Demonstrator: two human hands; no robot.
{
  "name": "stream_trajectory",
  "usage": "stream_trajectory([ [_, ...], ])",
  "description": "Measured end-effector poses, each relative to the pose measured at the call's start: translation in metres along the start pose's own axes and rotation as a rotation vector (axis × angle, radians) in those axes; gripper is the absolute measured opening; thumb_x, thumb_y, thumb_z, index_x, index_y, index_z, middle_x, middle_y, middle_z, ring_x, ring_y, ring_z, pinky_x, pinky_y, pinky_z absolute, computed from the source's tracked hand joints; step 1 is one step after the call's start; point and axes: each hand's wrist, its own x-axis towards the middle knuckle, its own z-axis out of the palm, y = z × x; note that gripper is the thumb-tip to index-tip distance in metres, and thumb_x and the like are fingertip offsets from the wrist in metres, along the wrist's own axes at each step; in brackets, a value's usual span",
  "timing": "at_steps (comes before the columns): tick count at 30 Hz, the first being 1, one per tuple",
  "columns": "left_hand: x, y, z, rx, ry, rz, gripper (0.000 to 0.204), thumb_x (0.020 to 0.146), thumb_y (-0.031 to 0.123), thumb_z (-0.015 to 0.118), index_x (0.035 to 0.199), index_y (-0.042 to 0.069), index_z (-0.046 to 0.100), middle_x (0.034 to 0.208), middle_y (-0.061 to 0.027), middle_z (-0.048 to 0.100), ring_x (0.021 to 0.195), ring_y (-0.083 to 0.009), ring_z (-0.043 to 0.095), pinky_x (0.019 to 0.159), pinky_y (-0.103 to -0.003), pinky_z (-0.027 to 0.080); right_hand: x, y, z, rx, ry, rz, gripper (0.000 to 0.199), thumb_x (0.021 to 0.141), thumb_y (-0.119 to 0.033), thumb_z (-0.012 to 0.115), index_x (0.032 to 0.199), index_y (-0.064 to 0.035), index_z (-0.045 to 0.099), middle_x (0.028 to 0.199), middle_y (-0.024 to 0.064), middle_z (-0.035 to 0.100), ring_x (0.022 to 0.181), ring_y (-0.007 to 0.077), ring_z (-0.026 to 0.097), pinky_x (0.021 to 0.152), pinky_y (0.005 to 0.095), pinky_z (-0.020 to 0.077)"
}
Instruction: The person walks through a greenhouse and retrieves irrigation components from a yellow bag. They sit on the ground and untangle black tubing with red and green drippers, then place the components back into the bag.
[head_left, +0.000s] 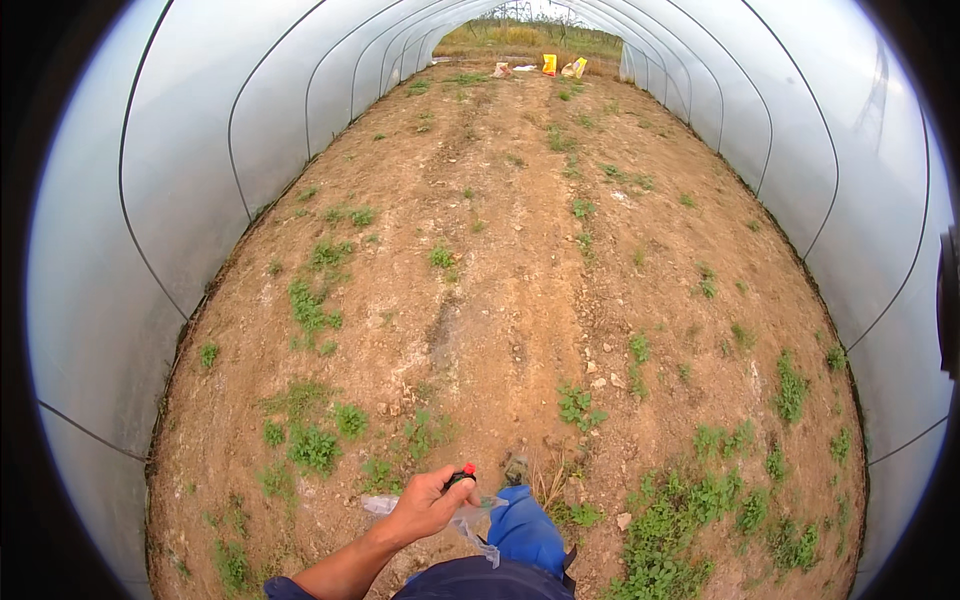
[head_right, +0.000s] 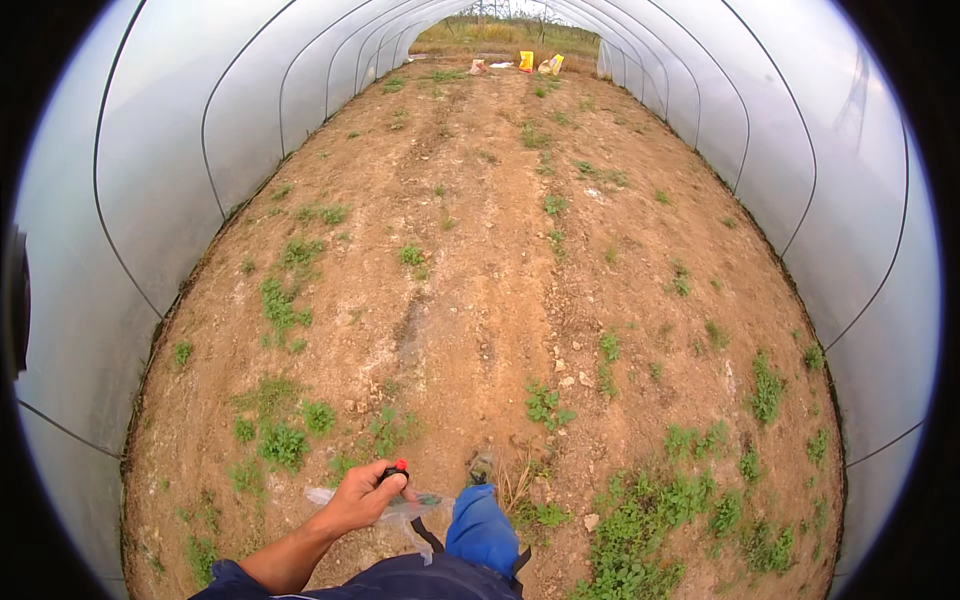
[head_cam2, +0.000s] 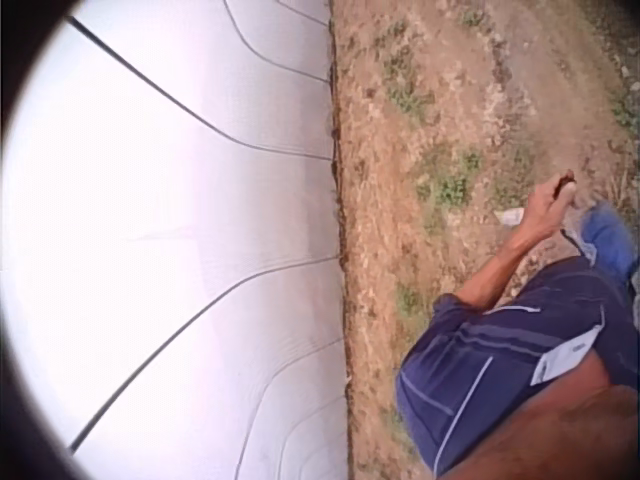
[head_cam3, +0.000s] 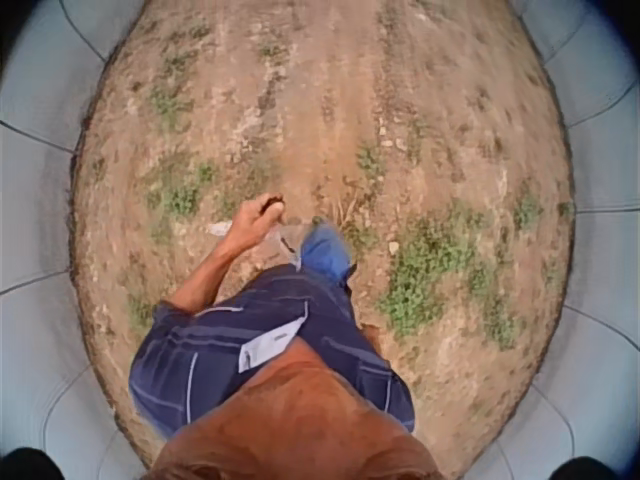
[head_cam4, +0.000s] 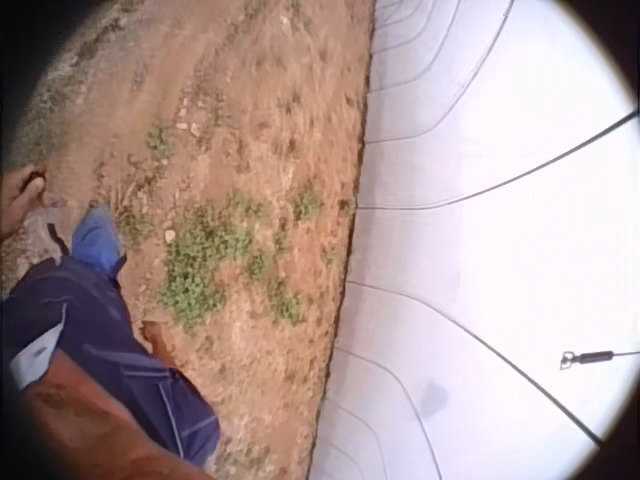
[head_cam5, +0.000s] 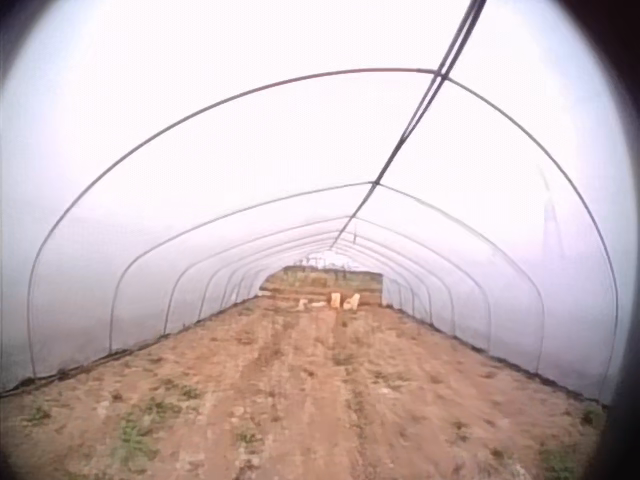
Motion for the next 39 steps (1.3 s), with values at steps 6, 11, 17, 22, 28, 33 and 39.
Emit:
stream_trajectory([
  [6,0.246,0.024,-0.065,-0.156,0.041,-0.143,0.028,0.099,0.019,0.06,0.119,-0.001,0.062,0.086,-0.0031,0.071,0.077,-0.0068,0.062,0.066,-0.023,0.051,-0.009,-0.334,0.008,0.072,0.011,-0.052,0.018,0.096,-0.011,0.06,0.101,0.0054,0.064,0.079,0.0168,0.068,0.058,0.0205,0.061,0.05,0.0379,0.0489],
  [11,0.421,0.073,-0.139,-0.246,0.042,-0.136,0.027,0.098,0.014,0.061,0.119,-0.002,0.06,0.083,-0.0055,0.07,0.074,-0.0071,0.06,0.067,-0.023,0.048,-0.167,-0.709,0.012,0.099,0.145,-0.657,0.03,0.096,-0.022,0.06,0.109,0.004,0.064,0.09,0.0147,0.07,0.066,0.0212,0.067,0.056,0.0358,0.0556],
  [17,0.663,0.078,-0.233,-0.458,0.102,-0.103,0.015,0.097,0.012,0.062,0.105,-0.002,0.063,0.085,-0.0049,0.069,0.081,-0.008,0.062,0.074,-0.026,0.051,-0.329,-1.039,0.018,0.145,0.101,-1.177,0.03,0.094,-0.02,0.061,0.112,0.0034,0.063,0.088,0.0099,0.069,0.067,0.0159,0.062,0.06,0.0318,0.052],
  [22,0.87,0.078,-0.305,-0.406,0.186,-0.082,0.014,0.095,0.013,0.063,0.093,0.001,0.068,0.085,-0.0041,0.071,0.069,-0.0058,0.056,0.062,-0.024,0.046,-0.234,-1.166,0.054,0.157,0.133,-0.834,0.031,0.093,-0.019,0.063,0.114,0.0034,0.063,0.087,0.0112,0.07,0.066,0.0182,0.064,0.057,0.0342,0.053],
  [28,1.103,0.137,-0.378,-0.346,-0.046,-0.151,0.017,0.095,0.01,0.063,0.108,-0.001,0.066,0.089,-0.0061,0.072,0.08,-0.0088,0.063,0.075,-0.027,0.05,-0.198,-1.179,0.082,0.105,0.114,-0.099,0.02,0.091,-0.014,0.065,0.098,0.0048,0.066,0.074,0.0137,0.067,0.058,0.0229,0.064,0.051,0.0357,0.0514],
  [33,1.302,0.147,-0.415,-0.352,-0.111,-0.19,0.029,0.099,0.019,0.061,0.118,-0.003,0.061,0.084,-0.0044,0.069,0.066,-0.0055,0.055,0.061,-0.023,0.044,-0.193,-1.341,0.106,0.126,0.037,0.031,0.016,0.091,-0.012,0.063,0.093,0.0036,0.064,0.072,0.0136,0.066,0.056,0.0229,0.062,0.049,0.0354,0.0496],
  [39,1.55,0.176,-0.44,-0.366,-0.114,-0.192,0.026,0.101,0.024,0.058,0.111,0.0,0.063,0.072,-0.0005,0.063,0.06,-0.0042,0.05,0.056,-0.022,0.041,-0.173,-1.678,0.06,0.216,0.122,-0.045,0.013,0.091,-0.01,0.06,0.087,0.0021,0.062,0.07,0.0135,0.063,0.054,0.0229,0.061,0.047,0.0351,0.0476],
])
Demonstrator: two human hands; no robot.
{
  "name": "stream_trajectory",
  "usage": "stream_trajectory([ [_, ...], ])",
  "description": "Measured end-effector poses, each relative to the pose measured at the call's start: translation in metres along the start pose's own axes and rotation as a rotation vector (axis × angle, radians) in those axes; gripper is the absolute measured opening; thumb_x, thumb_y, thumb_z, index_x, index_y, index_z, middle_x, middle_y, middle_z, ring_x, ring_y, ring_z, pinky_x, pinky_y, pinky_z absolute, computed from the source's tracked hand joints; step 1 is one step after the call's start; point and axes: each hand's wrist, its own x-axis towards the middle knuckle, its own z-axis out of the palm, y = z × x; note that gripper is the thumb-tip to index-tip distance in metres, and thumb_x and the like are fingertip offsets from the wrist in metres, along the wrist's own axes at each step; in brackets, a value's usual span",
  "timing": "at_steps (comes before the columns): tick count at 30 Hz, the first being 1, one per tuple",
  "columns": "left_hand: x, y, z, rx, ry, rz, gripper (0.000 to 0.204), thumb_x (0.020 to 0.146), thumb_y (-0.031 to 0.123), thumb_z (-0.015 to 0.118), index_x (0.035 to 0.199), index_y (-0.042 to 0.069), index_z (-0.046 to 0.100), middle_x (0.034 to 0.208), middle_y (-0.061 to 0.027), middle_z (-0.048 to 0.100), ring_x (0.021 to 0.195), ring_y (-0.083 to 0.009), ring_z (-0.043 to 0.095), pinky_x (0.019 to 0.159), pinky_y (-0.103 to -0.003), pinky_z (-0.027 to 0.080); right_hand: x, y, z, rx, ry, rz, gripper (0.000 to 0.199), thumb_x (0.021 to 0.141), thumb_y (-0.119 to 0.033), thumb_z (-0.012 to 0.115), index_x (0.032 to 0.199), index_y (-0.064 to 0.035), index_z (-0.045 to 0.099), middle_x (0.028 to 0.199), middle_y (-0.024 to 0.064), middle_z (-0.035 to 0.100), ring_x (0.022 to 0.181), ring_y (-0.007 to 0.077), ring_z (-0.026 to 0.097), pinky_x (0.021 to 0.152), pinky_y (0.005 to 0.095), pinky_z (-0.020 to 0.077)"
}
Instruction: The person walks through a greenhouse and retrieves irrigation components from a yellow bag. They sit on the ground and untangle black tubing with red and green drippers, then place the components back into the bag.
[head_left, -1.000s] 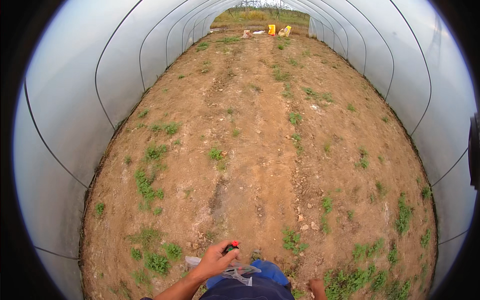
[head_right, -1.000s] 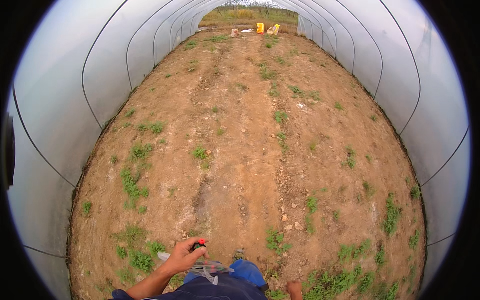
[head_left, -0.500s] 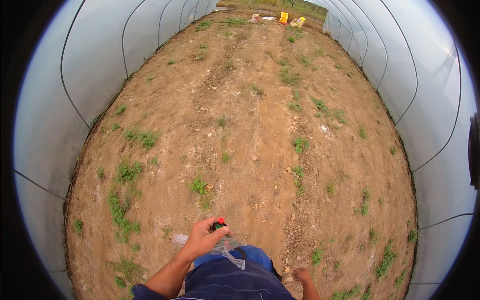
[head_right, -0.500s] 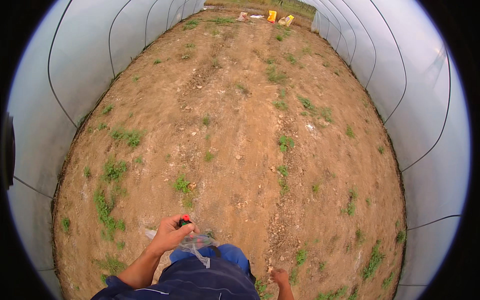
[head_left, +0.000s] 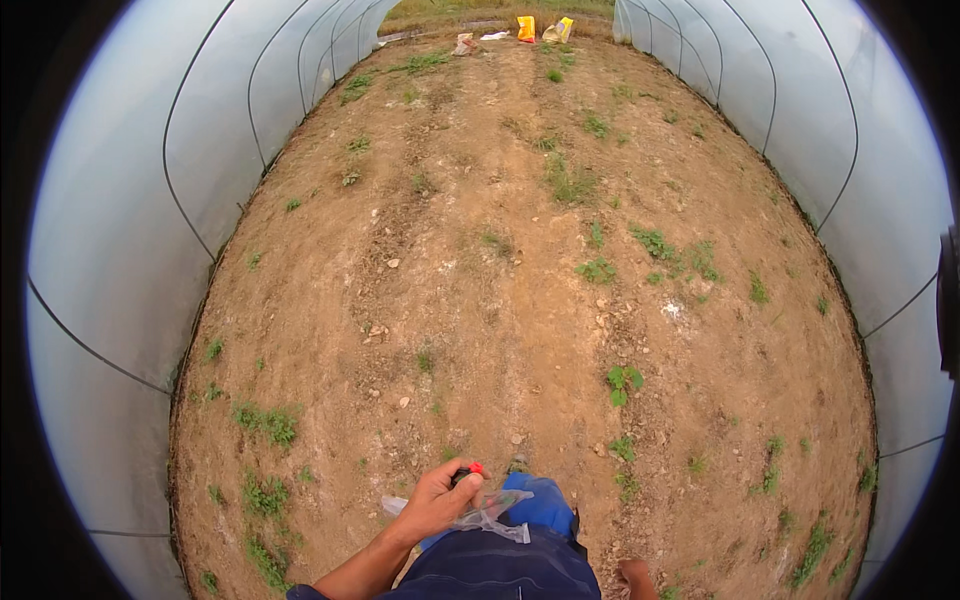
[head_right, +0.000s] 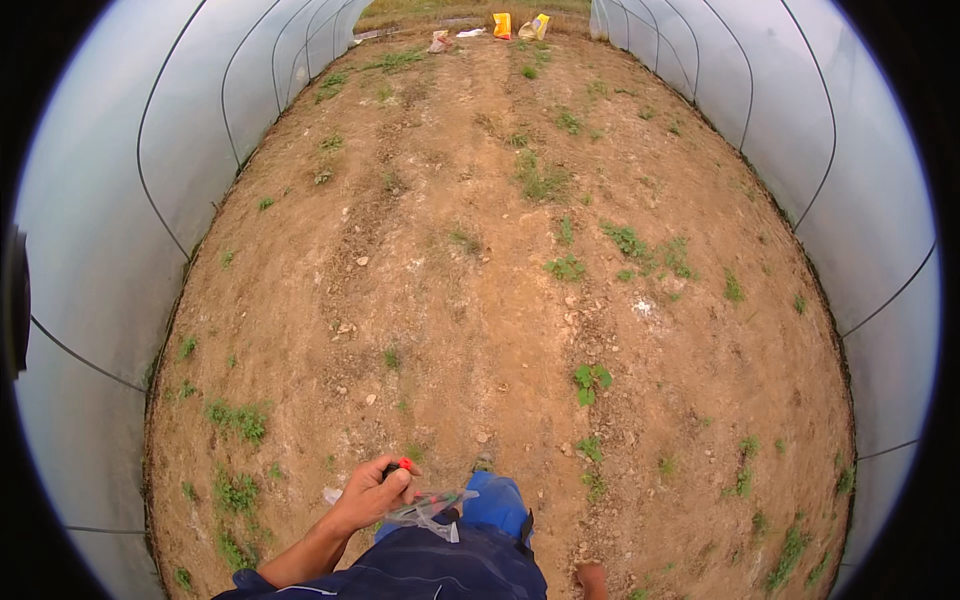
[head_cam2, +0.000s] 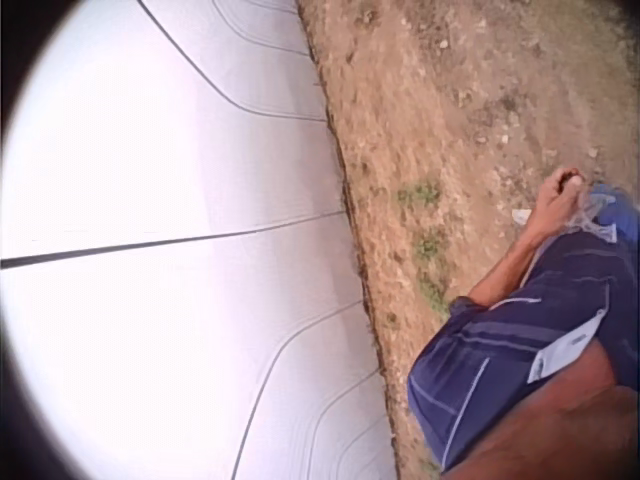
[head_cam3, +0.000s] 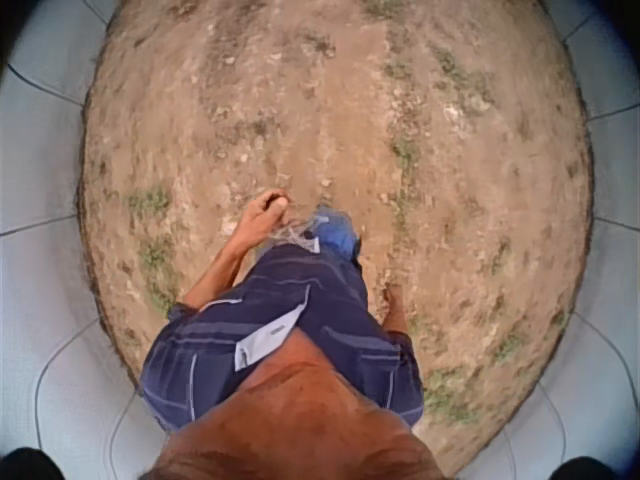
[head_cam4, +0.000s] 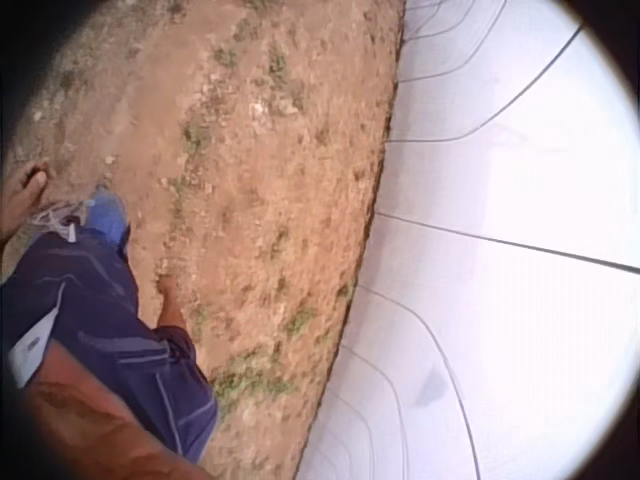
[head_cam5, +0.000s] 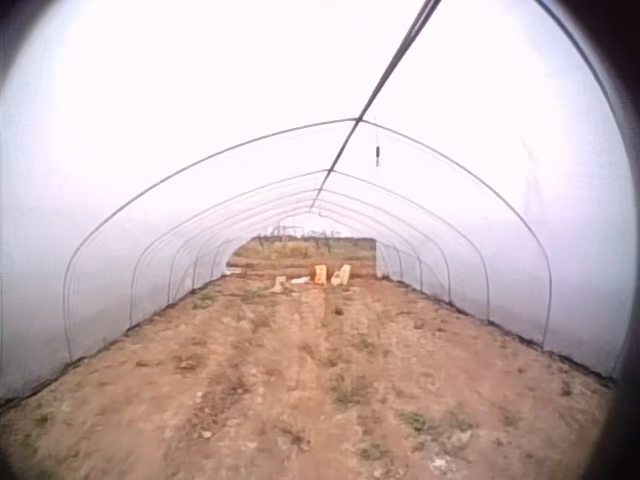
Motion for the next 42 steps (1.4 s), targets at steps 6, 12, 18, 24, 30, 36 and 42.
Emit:
stream_trajectory([
  [6,0.209,0.11,-0.058,-0.016,0.096,0.055,0.04,0.104,0.039,0.049,0.093,0.004,0.064,0.07,-0.0001,0.06,0.056,-0.0048,0.047,0.051,-0.021,0.037,-0.256,-0.457,0.054,0.006,-0.182,-1.063,0.032,0.093,-0.019,0.061,0.116,0.0038,0.063,0.091,0.0106,0.07,0.071,0.0162,0.065,0.06,0.0316,0.0518],
  [12,0.433,0.172,-0.146,-0.116,0.145,0.087,0.034,0.104,0.033,0.052,0.09,0.003,0.063,0.069,0.0012,0.057,0.059,-0.0042,0.046,0.053,-0.022,0.037,-0.251,-0.714,0.119,0.075,-0.091,-1.115,0.029,0.094,-0.021,0.061,0.11,0.0034,0.063,0.09,0.0107,0.07,0.067,0.016,0.064,0.059,0.0318,0.0532],
  [18,0.664,0.307,-0.189,-0.08,-0.018,0.092,0.027,0.1,0.026,0.06,0.089,0.002,0.065,0.071,0.0015,0.06,0.065,-0.0036,0.051,0.057,-0.021,0.04,-0.129,-0.712,0.134,-0.079,-0.044,-0.221,0.015,0.088,-0.012,0.064,0.094,0.0009,0.068,0.076,0.0129,0.068,0.063,0.0224,0.065,0.055,0.0359,0.0532],
  [24,0.905,0.4,-0.247,0.089,-0.039,0.103,0.024,0.095,0.024,0.067,0.084,0.003,0.068,0.069,0.0051,0.06,0.064,-0.002,0.047,0.056,-0.022,0.038,-0.135,-0.883,0.204,-0.054,-0.104,0.056,0.014,0.09,-0.01,0.062,0.096,0.0019,0.067,0.075,0.0152,0.067,0.064,0.0245,0.066,0.054,0.0376,0.053],
  [30,1.154,0.488,-0.263,0.079,-0.103,0.046,0.018,0.091,0.019,0.07,0.08,0.004,0.068,0.068,0.0069,0.056,0.063,-0.0013,0.045,0.054,-0.023,0.034,-0.086,-1.217,0.213,0.13,-0.041,-0.079,0.013,0.092,-0.007,0.06,0.098,0.0028,0.066,0.073,0.0175,0.067,0.065,0.0267,0.067,0.053,0.0393,0.0529],
  [36,1.33,0.592,-0.343,0.088,0.063,0.15,0.014,0.087,0.012,0.069,0.078,0.002,0.066,0.068,0.0052,0.057,0.064,-0.0025,0.048,0.055,-0.022,0.037,-0.327,-1.706,0.268,0.06,-0.101,-0.85,0.032,0.096,-0.016,0.06,0.118,0.0075,0.059,0.092,0.0158,0.069,0.067,0.0201,0.065,0.058,0.0344,0.054],
  [42,1.546,0.646,-0.456,-0.115,0.224,0.123,0.016,0.088,0.012,0.07,0.076,0.002,0.065,0.066,0.0056,0.057,0.06,-0.0019,0.048,0.053,-0.022,0.037,-0.353,-1.984,0.333,0.06,-0.032,-0.954,0.031,0.095,-0.018,0.059,0.114,0.0068,0.059,0.091,0.0156,0.069,0.067,0.0191,0.065,0.057,0.0332,0.0538],
])
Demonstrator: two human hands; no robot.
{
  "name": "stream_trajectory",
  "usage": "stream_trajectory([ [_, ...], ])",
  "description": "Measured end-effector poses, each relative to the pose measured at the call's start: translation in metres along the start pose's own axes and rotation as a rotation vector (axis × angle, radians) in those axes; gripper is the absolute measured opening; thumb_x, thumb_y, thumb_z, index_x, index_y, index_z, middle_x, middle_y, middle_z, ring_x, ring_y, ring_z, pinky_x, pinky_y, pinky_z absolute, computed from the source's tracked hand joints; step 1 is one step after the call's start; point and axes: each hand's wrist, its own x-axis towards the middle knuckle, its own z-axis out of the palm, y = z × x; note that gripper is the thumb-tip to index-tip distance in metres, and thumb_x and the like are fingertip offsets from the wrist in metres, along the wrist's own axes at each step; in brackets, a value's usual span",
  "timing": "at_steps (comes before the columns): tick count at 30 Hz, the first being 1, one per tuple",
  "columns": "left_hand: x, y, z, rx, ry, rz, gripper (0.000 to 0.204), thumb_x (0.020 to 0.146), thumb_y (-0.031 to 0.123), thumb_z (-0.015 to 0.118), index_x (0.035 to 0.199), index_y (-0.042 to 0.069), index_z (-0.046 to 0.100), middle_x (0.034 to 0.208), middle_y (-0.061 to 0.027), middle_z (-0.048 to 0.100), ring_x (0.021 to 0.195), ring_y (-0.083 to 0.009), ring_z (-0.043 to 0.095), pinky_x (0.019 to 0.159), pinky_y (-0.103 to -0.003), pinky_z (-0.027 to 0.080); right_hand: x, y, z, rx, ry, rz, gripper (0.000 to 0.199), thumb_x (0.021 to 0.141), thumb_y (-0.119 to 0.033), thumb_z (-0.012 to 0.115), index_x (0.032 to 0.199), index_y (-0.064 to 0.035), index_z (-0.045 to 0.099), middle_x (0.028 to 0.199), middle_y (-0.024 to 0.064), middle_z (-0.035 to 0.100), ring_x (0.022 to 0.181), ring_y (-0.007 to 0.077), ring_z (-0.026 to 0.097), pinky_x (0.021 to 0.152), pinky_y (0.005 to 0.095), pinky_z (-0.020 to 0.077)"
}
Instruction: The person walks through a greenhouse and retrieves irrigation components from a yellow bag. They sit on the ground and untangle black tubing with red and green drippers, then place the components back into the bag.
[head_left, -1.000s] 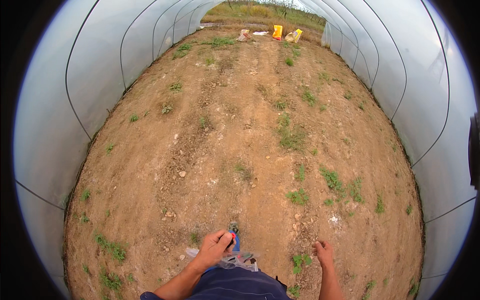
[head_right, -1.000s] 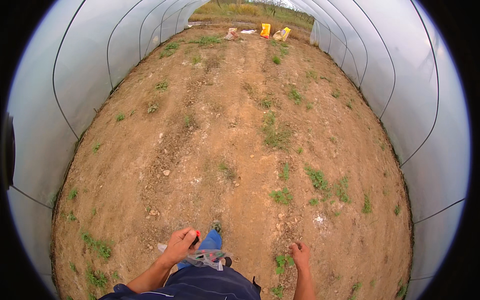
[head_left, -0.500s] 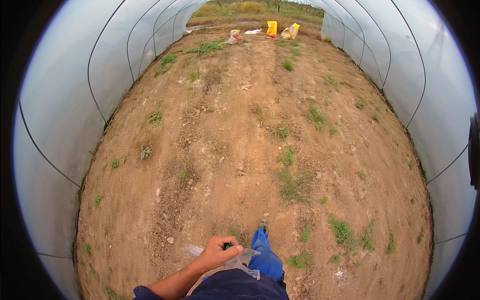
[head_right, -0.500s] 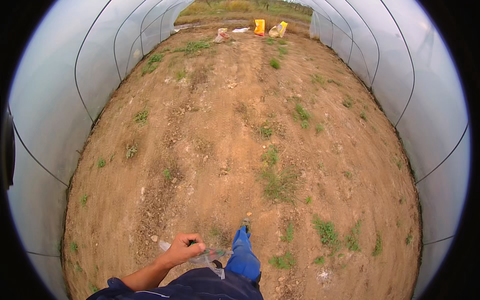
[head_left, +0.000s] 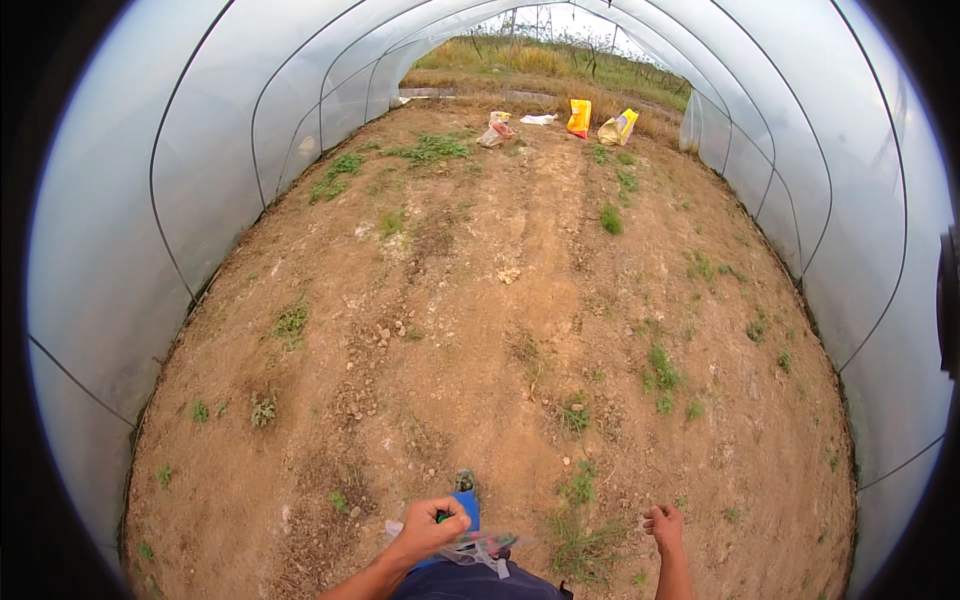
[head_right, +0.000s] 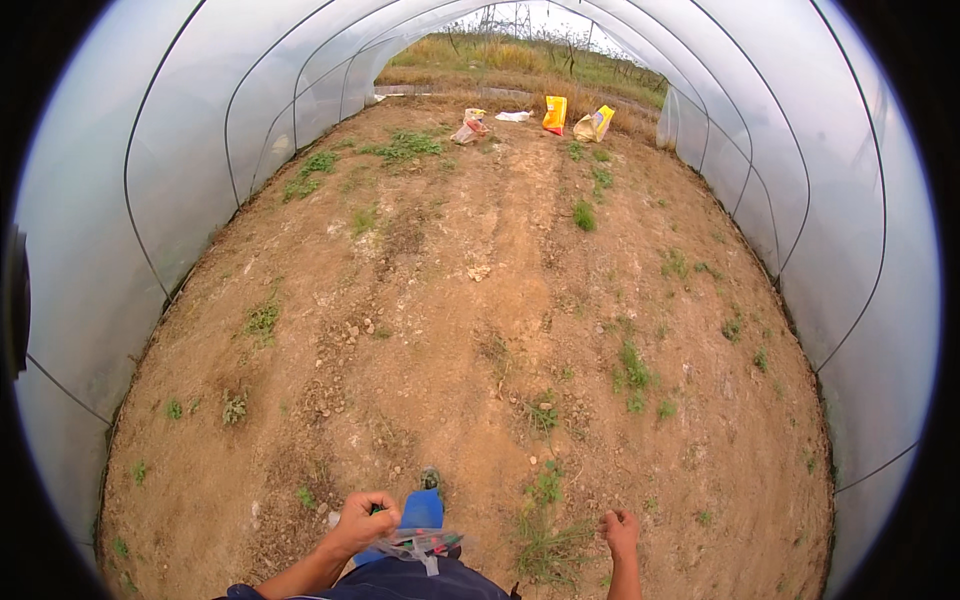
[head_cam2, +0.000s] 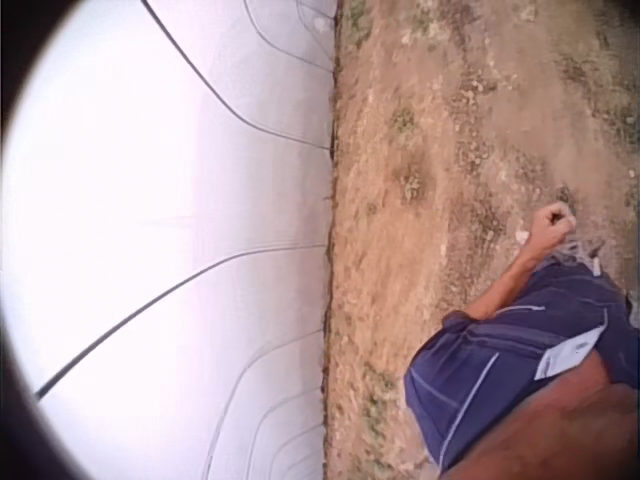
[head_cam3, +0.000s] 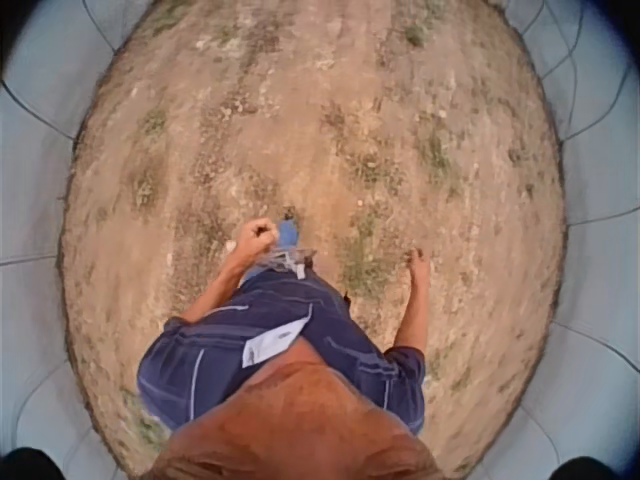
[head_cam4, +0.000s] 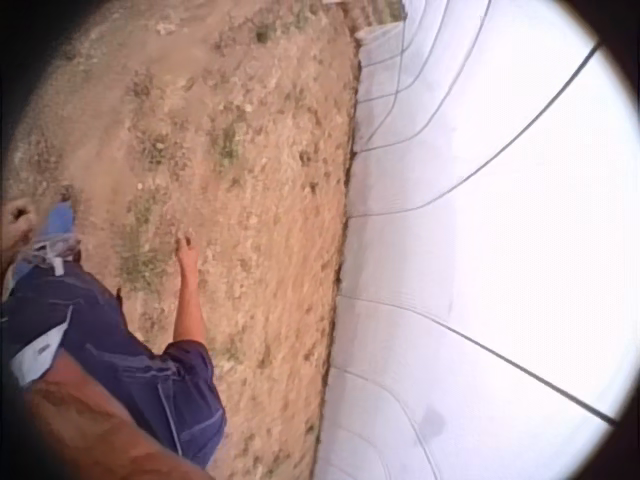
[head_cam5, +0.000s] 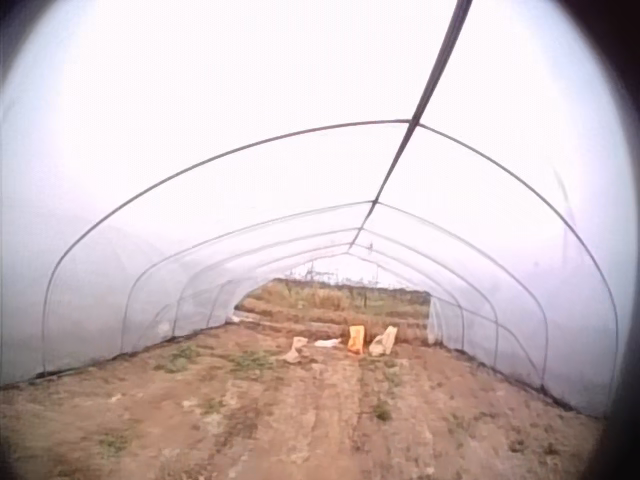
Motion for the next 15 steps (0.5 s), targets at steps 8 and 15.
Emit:
stream_trajectory([
  [8,0.327,0.168,-0.002,0.229,-0.222,0.045,0.019,0.091,0.021,0.074,0.087,0.003,0.071,0.066,0.0052,0.059,0.059,-0.0014,0.048,0.052,-0.022,0.038,0.135,-0.001,0.129,-0.2,-0.151,0.777,0.028,0.092,-0.015,0.062,0.109,0.0076,0.063,0.085,0.0141,0.069,0.063,0.0203,0.064,0.054,0.0346,0.0538],
  [15,0.607,0.231,-0.029,0.188,-0.2,-0.095,0.017,0.091,0.017,0.073,0.091,0.001,0.072,0.071,0.0028,0.066,0.062,-0.0013,0.054,0.054,-0.02,0.041,0.327,-0.133,0.241,-0.203,-0.225,0.907,0.029,0.092,-0.017,0.063,0.109,0.0063,0.063,0.085,0.0133,0.069,0.063,0.0199,0.064,0.056,0.0346,0.0539],
])
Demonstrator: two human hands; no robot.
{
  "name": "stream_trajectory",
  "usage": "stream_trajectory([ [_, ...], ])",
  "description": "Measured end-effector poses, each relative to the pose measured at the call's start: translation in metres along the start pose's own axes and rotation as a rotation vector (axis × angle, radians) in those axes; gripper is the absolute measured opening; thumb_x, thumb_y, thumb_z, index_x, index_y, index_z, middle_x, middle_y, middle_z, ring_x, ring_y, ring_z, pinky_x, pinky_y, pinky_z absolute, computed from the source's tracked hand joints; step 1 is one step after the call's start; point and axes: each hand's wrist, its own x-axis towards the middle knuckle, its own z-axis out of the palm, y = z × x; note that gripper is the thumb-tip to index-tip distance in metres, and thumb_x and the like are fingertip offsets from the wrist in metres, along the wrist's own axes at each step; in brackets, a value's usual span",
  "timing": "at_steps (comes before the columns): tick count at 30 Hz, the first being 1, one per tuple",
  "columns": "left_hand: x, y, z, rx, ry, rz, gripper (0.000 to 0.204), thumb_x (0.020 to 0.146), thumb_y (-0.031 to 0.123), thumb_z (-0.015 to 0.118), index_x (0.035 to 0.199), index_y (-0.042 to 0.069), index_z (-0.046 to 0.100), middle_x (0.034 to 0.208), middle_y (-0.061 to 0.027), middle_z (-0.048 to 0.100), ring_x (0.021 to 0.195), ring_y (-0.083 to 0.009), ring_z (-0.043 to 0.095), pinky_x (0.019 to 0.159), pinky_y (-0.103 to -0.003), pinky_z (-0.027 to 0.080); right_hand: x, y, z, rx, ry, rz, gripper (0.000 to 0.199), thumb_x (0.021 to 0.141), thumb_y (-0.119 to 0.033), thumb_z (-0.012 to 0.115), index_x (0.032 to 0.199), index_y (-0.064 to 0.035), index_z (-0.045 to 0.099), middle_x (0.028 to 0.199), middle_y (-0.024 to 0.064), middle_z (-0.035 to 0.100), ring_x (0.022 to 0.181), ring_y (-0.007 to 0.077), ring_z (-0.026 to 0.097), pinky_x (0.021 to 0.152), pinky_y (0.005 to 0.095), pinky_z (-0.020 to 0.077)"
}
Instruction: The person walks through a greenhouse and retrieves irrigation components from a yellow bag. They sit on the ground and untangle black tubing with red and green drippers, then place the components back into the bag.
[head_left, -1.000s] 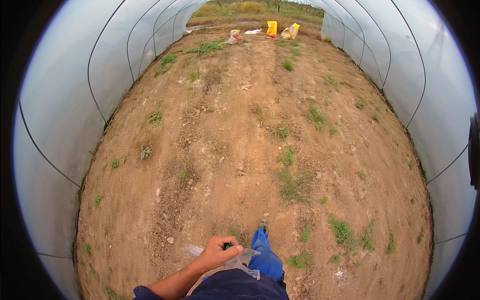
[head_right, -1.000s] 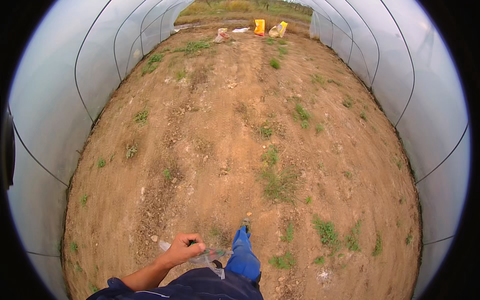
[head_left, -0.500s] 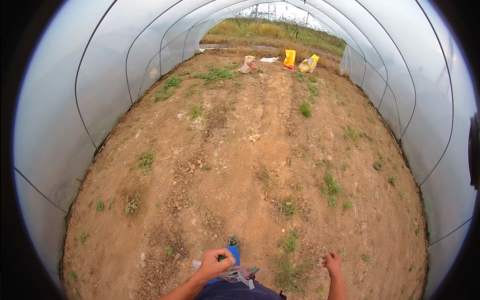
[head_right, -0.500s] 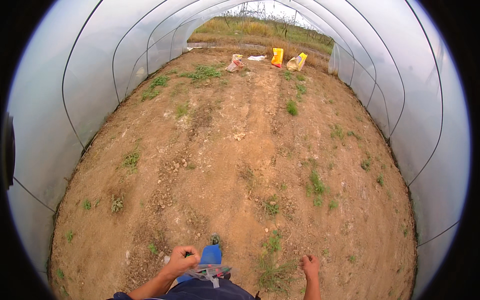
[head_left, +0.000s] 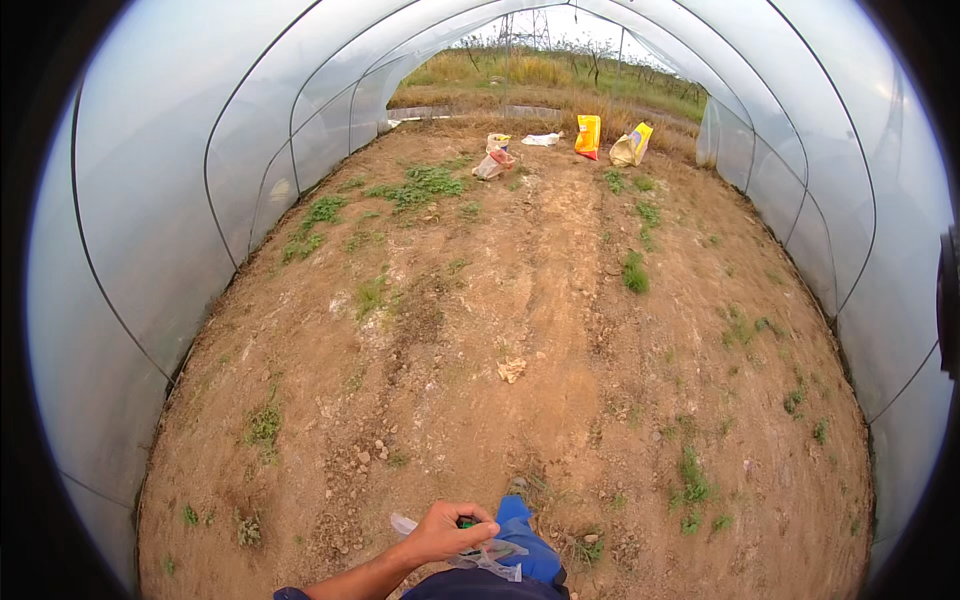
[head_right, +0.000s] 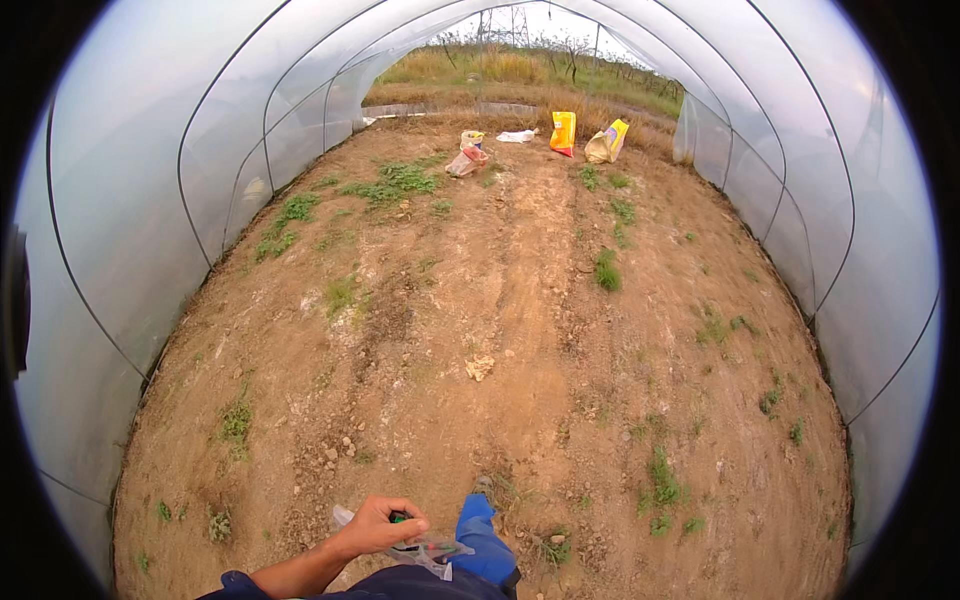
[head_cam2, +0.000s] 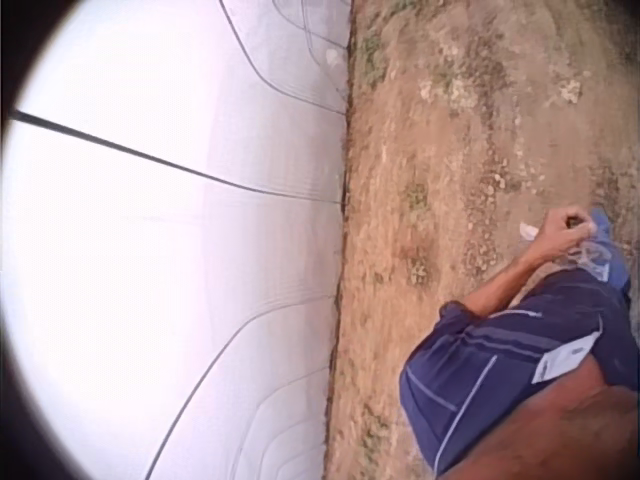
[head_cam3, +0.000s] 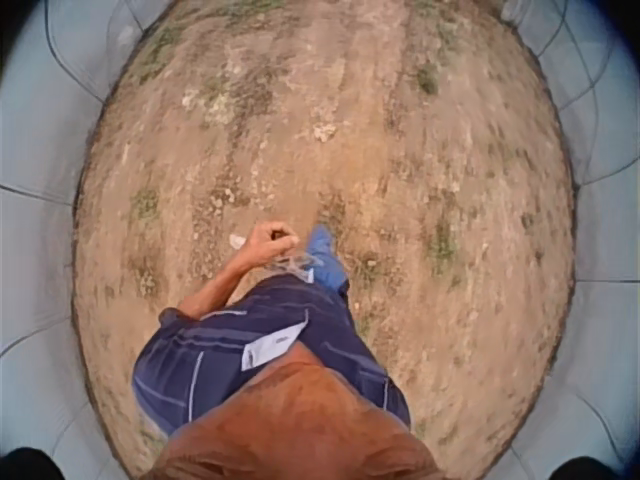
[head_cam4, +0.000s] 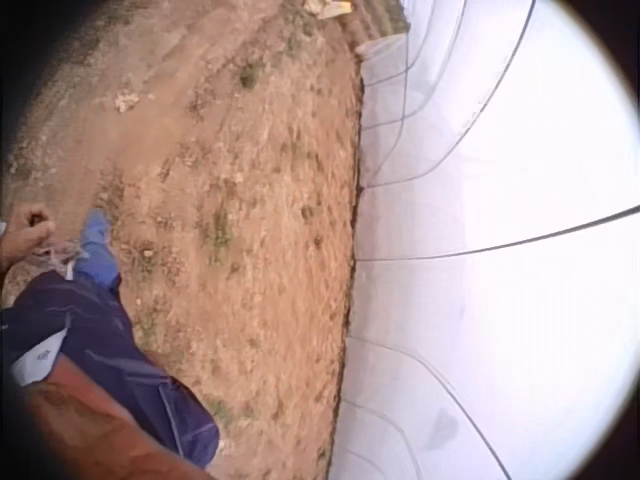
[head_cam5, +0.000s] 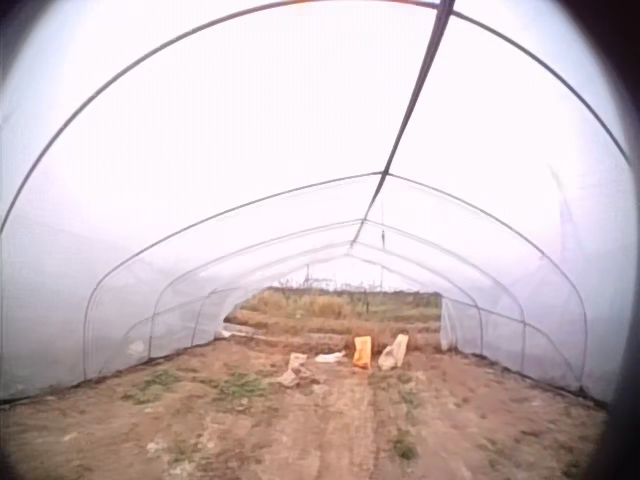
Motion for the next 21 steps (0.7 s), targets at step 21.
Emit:
stream_trajectory([
  [21,0.73,0.265,-0.301,-0.09,0.346,0.053,0.032,0.091,0.017,0.069,0.063,0.004,0.06,0.059,0.0027,0.056,0.053,-0.0024,0.047,0.047,-0.023,0.036,-0.069,-0.934,-0.005,-0.19,0.107,-0.279,0.019,0.092,-0.016,0.065,0.093,0.0031,0.066,0.072,0.0119,0.066,0.059,0.0229,0.064,0.056,0.0382,0.0541],
])
